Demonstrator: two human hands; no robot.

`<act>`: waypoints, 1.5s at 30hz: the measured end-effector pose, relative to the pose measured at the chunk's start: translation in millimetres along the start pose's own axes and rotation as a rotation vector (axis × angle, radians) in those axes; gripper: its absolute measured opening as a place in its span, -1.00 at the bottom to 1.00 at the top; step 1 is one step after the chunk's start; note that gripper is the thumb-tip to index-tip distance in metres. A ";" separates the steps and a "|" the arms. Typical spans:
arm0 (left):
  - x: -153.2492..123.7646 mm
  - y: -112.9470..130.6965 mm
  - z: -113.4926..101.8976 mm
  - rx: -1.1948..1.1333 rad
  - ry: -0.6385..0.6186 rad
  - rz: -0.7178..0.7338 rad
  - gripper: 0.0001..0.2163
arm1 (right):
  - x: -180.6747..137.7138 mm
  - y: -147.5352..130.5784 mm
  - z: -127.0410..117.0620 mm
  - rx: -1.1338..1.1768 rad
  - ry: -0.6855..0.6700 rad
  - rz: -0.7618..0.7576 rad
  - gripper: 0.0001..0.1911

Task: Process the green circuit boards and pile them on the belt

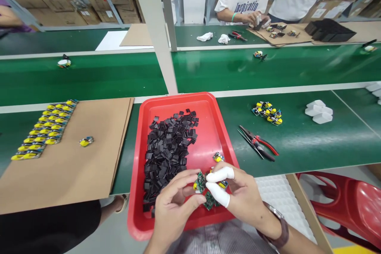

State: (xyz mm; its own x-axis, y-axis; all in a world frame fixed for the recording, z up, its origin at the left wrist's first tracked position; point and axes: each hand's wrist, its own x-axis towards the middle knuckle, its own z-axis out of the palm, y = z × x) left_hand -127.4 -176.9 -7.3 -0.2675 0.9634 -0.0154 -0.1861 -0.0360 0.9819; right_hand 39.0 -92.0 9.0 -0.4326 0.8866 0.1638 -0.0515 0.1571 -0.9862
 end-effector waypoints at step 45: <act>-5.4 0.4 22.8 0.762 0.110 0.574 -0.42 | -17.7 23.4 -8.4 0.068 -0.115 0.082 -0.62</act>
State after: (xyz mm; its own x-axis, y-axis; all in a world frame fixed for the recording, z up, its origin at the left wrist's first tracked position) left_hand -104.5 -176.1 -2.5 -0.2208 0.8210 0.5265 0.6548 -0.2753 0.7038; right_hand 53.0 -100.4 -16.8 -0.5376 0.8391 0.0829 -0.0707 0.0531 -0.9961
